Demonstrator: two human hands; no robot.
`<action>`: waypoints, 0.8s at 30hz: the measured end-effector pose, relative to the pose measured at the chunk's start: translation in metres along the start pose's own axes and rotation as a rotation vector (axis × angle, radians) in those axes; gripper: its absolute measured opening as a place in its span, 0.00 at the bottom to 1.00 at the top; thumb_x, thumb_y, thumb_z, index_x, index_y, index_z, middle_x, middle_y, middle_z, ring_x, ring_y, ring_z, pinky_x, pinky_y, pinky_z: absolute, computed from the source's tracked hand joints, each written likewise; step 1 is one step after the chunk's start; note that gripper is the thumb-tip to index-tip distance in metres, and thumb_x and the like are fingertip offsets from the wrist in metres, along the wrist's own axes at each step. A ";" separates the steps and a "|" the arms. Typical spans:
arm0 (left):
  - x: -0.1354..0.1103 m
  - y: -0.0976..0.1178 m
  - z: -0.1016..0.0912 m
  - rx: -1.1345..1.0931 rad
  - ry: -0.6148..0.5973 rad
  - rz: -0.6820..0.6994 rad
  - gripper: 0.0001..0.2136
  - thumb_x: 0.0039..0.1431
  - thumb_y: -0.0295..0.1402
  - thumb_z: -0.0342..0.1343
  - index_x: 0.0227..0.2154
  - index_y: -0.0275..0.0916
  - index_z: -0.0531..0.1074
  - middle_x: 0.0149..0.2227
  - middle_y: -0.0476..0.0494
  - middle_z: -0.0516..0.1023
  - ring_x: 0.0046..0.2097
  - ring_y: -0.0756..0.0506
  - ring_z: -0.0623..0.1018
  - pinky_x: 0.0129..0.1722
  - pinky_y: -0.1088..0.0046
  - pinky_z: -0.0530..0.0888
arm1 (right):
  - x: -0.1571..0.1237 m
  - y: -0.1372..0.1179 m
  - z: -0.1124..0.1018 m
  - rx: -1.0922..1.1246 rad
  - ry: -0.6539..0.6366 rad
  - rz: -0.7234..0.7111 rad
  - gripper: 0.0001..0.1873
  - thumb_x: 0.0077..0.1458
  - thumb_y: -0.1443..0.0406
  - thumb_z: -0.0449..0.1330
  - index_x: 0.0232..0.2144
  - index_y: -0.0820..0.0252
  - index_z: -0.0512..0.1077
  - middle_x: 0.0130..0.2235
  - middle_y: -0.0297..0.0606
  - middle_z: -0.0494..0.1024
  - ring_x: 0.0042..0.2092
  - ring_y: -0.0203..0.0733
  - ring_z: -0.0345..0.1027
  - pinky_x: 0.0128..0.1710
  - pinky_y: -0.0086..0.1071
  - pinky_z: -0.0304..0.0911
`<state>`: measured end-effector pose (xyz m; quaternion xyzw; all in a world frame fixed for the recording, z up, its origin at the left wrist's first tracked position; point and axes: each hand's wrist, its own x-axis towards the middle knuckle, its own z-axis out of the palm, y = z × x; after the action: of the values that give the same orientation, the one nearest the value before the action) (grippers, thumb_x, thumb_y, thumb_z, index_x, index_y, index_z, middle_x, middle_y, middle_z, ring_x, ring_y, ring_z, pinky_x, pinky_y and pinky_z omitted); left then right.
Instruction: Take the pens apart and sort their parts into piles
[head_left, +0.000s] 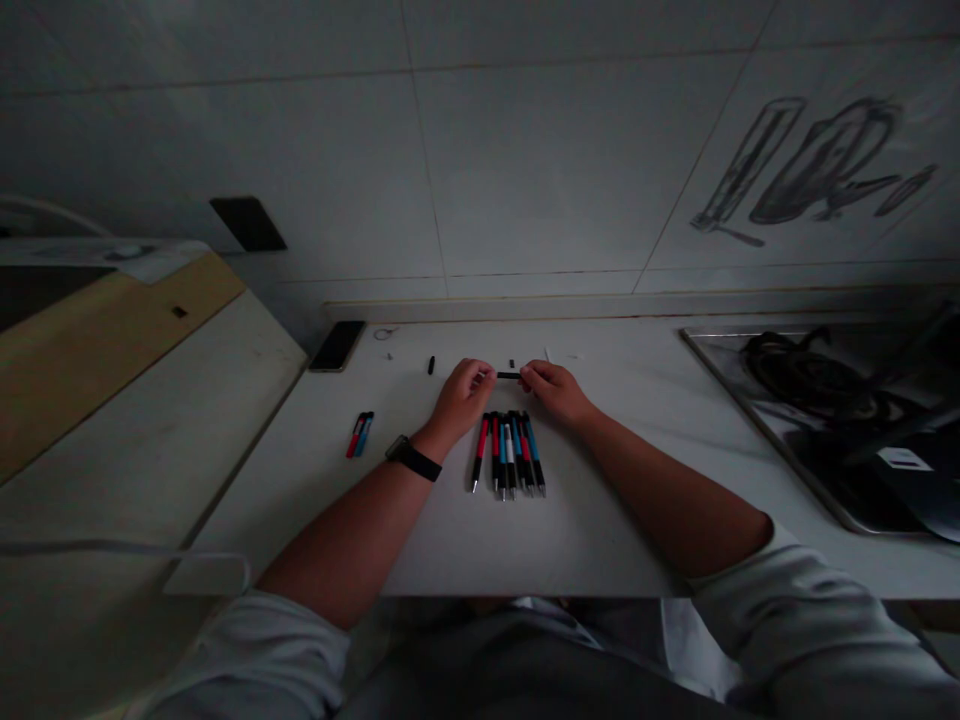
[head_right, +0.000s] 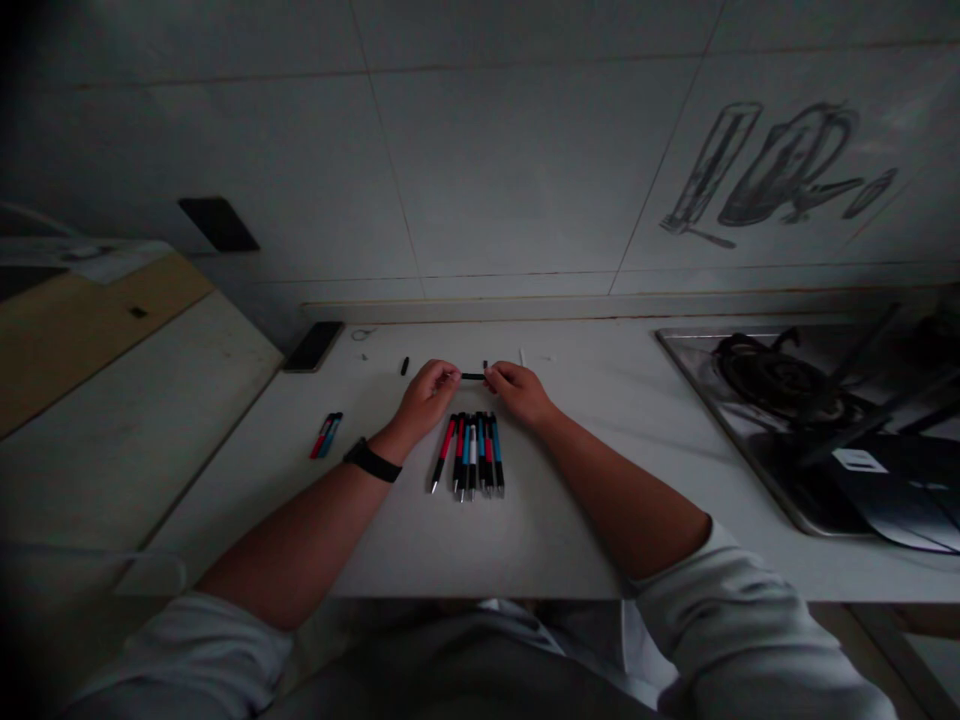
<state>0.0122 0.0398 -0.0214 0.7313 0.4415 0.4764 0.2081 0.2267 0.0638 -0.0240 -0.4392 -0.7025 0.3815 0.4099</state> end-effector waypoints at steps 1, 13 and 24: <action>0.000 0.001 0.000 0.002 -0.008 0.006 0.07 0.71 0.36 0.53 0.38 0.40 0.72 0.41 0.43 0.75 0.43 0.46 0.76 0.44 0.70 0.74 | 0.000 0.000 0.000 -0.008 -0.004 -0.007 0.23 0.64 0.47 0.54 0.29 0.57 0.73 0.29 0.34 0.75 0.32 0.40 0.67 0.37 0.34 0.61; 0.002 -0.001 -0.001 0.043 -0.010 0.043 0.12 0.73 0.37 0.48 0.33 0.40 0.69 0.38 0.43 0.73 0.44 0.45 0.74 0.46 0.67 0.72 | -0.005 -0.005 0.004 -0.070 0.066 -0.111 0.16 0.62 0.50 0.58 0.37 0.56 0.73 0.34 0.36 0.77 0.36 0.41 0.69 0.38 0.34 0.62; 0.001 -0.004 0.000 0.029 0.009 0.043 0.11 0.73 0.36 0.49 0.34 0.40 0.70 0.38 0.44 0.73 0.44 0.45 0.74 0.46 0.67 0.72 | -0.006 -0.008 0.003 -0.122 -0.001 -0.074 0.17 0.64 0.50 0.55 0.37 0.56 0.73 0.33 0.34 0.77 0.35 0.41 0.69 0.38 0.34 0.62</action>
<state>0.0107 0.0429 -0.0234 0.7413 0.4337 0.4776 0.1852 0.2236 0.0548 -0.0196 -0.4369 -0.7406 0.3227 0.3957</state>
